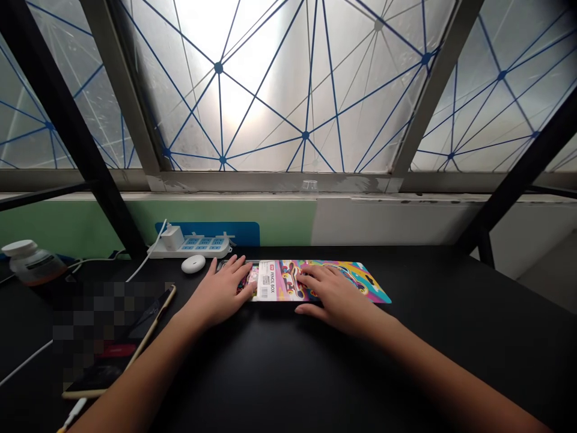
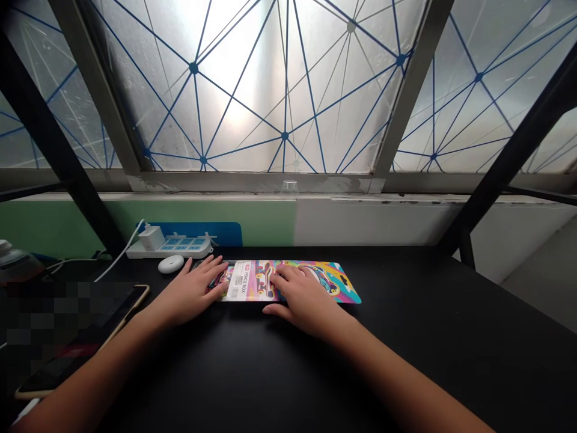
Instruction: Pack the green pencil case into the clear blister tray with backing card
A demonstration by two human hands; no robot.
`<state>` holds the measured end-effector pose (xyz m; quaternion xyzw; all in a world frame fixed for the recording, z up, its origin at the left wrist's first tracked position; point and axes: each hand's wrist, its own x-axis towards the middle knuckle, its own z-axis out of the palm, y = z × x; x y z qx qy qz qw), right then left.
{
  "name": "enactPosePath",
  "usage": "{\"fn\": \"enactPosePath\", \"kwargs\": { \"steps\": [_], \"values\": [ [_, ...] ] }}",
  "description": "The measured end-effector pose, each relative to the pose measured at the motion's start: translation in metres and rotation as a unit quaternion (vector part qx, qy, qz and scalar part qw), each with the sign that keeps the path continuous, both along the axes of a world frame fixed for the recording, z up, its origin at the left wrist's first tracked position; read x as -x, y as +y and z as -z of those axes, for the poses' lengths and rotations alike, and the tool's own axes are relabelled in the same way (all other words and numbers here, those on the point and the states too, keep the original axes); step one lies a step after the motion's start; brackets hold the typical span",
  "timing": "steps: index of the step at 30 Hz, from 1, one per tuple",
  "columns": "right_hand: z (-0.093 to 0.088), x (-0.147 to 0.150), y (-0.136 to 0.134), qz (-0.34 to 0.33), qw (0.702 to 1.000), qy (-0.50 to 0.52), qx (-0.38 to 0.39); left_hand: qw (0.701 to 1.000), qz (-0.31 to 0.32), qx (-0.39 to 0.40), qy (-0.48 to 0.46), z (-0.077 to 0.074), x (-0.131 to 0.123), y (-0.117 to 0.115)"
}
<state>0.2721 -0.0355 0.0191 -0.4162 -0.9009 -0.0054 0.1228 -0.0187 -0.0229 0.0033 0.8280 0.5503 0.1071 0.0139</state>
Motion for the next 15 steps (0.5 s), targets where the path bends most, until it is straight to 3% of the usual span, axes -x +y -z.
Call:
{"fn": "enactPosePath", "kwargs": {
  "steps": [4, 7, 15],
  "values": [
    [0.019, 0.024, -0.004, -0.001, 0.999, -0.034, -0.037, 0.998, 0.025, -0.052, -0.024, 0.004, -0.02, -0.004],
    [0.026, 0.03, -0.002, -0.001, 0.997, -0.065, -0.041, 0.998, 0.025, -0.029, -0.04, 0.01, -0.031, -0.002],
    [0.011, 0.003, 0.006, -0.015, 0.998, -0.061, -0.017, 0.999, 0.007, 0.036, -0.031, 0.005, -0.015, 0.005]
  ]
}}
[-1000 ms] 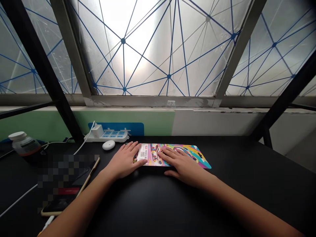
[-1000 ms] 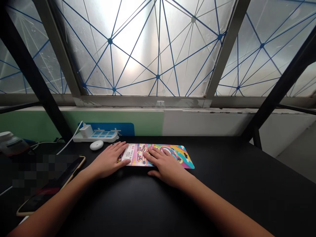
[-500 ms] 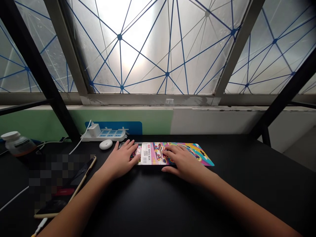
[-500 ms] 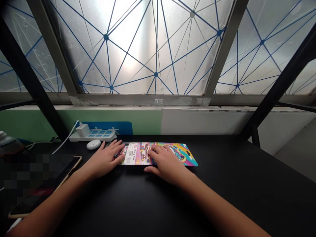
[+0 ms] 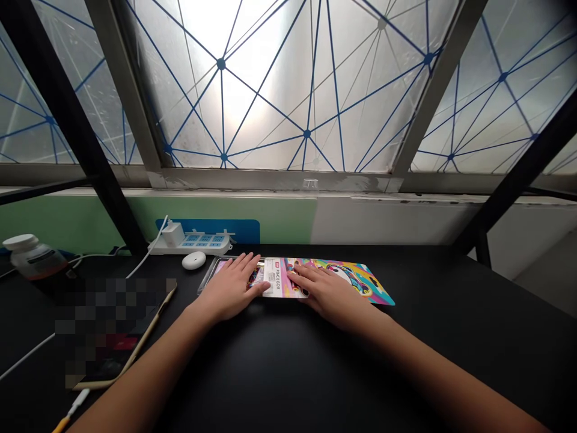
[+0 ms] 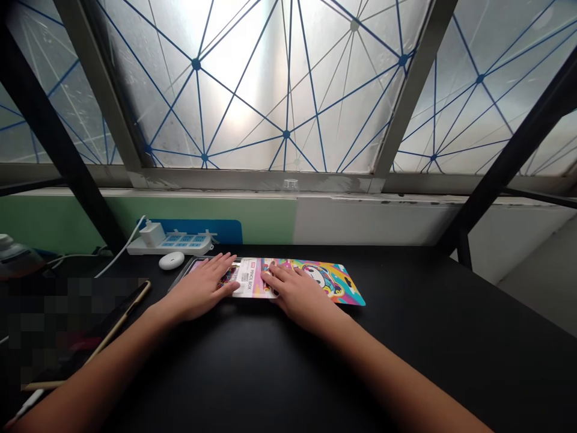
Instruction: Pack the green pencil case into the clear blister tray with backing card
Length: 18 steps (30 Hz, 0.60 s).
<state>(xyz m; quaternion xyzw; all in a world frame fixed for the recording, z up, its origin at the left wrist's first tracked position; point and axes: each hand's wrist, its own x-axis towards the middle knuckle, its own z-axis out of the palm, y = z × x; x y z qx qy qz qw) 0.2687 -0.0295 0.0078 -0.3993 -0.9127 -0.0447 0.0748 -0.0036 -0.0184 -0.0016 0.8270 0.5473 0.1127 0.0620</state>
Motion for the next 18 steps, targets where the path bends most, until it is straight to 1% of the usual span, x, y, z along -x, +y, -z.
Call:
{"fn": "enactPosePath", "kwargs": {
  "steps": [6, 11, 15, 18],
  "values": [
    [-0.011, -0.02, 0.008, 0.005, 1.0, -0.004, 0.014, 1.0, -0.024, 0.013, -0.002, -0.005, 0.017, 0.003],
    [-0.019, -0.034, 0.012, 0.009, 1.0, -0.007, -0.014, 0.999, -0.03, 0.018, -0.007, -0.005, 0.022, 0.005],
    [-0.026, -0.059, 0.022, 0.04, 0.999, -0.014, -0.028, 0.998, -0.052, 0.017, 0.006, -0.005, 0.026, 0.008],
    [-0.035, -0.07, 0.026, 0.075, 0.994, -0.009, -0.073, 0.997, -0.07, 0.009, 0.013, -0.003, 0.03, 0.011]
  ]
}}
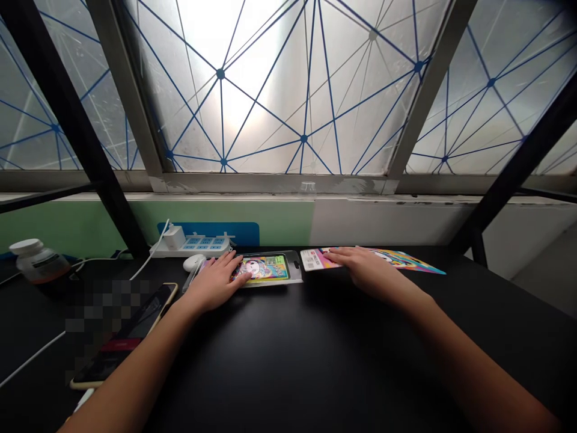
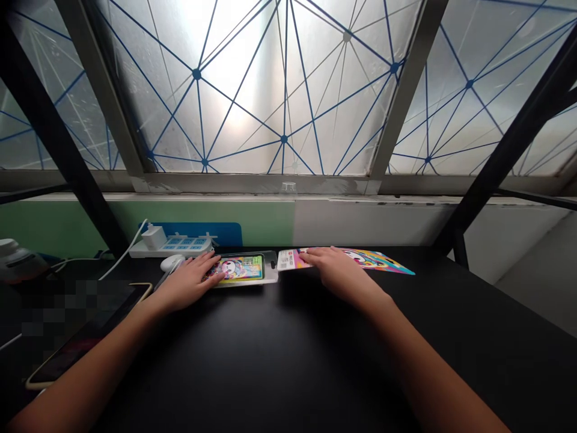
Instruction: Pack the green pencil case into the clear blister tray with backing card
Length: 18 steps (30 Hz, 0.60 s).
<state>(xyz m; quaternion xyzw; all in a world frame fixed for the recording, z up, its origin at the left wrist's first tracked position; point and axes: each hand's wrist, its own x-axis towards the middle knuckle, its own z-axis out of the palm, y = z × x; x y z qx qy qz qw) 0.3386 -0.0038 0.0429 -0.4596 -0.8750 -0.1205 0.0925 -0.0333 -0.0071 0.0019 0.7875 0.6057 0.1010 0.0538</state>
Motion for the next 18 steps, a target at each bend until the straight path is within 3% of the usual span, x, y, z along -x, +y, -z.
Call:
{"fn": "enactPosePath", "kwargs": {
  "steps": [3, 5, 9, 13, 18],
  "values": [
    [-0.005, 0.017, -0.015, -0.001, 0.999, 0.003, -0.052, 1.0, -0.003, -0.012, 0.005, 0.004, 0.002, 0.002],
    [-0.001, 0.045, -0.038, -0.043, 0.997, -0.007, -0.06, 1.0, -0.005, -0.019, 0.006, 0.007, 0.001, 0.004],
    [0.033, 0.111, -0.09, -0.16, 0.984, 0.007, -0.08, 1.0, -0.005, -0.028, -0.014, 0.009, -0.007, 0.004],
    [0.063, 0.146, -0.107, -0.261, 0.965, 0.021, -0.001, 0.998, 0.004, -0.009, -0.054, 0.006, -0.023, 0.0],
    [0.055, 0.143, -0.082, -0.275, 0.941, 0.109, 0.163, 0.997, 0.05, -0.022, -0.056, 0.008, -0.044, -0.012]
  ]
}}
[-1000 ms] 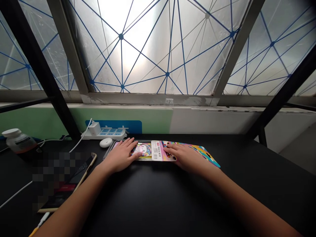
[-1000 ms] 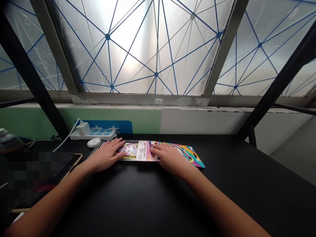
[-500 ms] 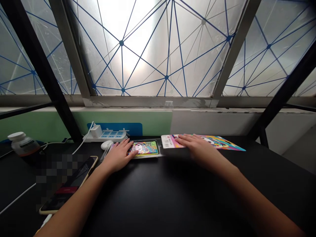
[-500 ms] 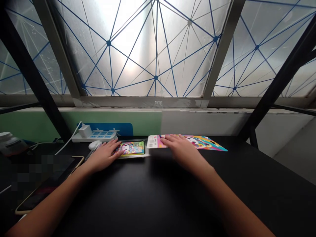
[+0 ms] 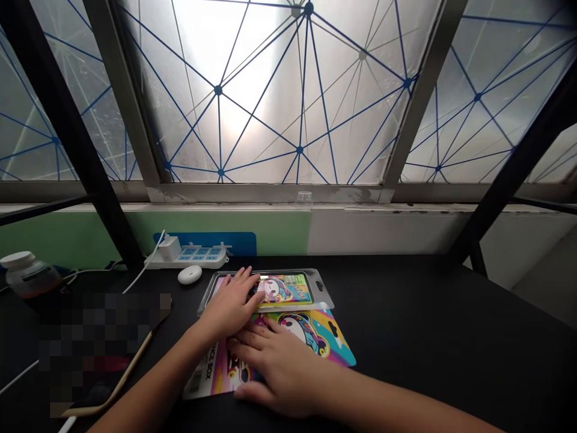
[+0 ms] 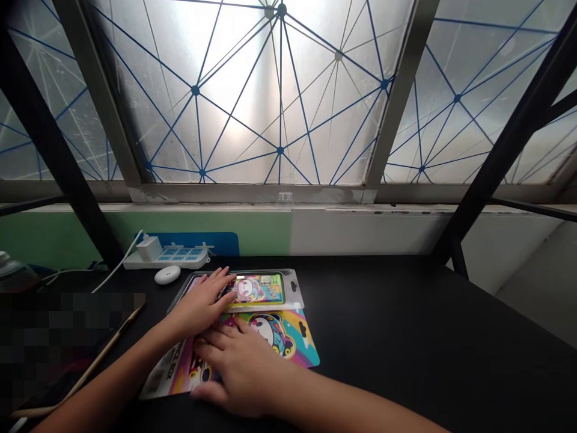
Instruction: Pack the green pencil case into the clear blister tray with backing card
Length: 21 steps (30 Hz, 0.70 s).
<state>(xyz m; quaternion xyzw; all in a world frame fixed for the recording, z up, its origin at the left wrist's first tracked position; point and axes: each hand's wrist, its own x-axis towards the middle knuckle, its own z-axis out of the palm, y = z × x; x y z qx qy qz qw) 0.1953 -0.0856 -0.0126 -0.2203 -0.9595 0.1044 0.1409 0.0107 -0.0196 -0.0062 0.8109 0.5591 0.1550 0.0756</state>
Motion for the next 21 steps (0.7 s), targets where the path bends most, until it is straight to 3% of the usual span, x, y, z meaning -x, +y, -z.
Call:
{"fn": "enactPosePath", "kwargs": {
  "steps": [3, 6, 8, 10, 14, 17, 21],
  "values": [
    [-0.006, -0.004, 0.006, -0.029, 1.0, 0.012, 0.001, 0.999, 0.001, -0.034, 0.003, -0.001, -0.003, -0.006],
    [-0.008, -0.008, 0.006, -0.037, 0.996, 0.044, -0.07, 0.997, -0.015, -0.078, -0.015, -0.006, 0.004, -0.009],
    [-0.011, -0.016, 0.011, 0.008, 0.989, 0.087, -0.121, 0.994, -0.025, -0.105, -0.028, -0.01, 0.012, -0.009],
    [-0.016, -0.03, 0.025, 0.097, 0.978, 0.116, -0.145, 0.993, -0.036, -0.109, -0.03, -0.011, 0.021, -0.008],
    [-0.024, -0.065, 0.065, 0.25, 0.96, 0.07, -0.106, 0.997, -0.044, -0.068, 0.004, -0.007, 0.028, -0.006],
    [-0.028, -0.081, 0.081, 0.243, 0.968, 0.004, -0.065, 0.998, -0.034, -0.046, 0.032, -0.005, 0.025, -0.005],
    [-0.036, -0.086, 0.081, 0.221, 0.974, -0.039, -0.042, 0.998, -0.018, -0.049, 0.033, -0.006, 0.019, -0.005]
  ]
}}
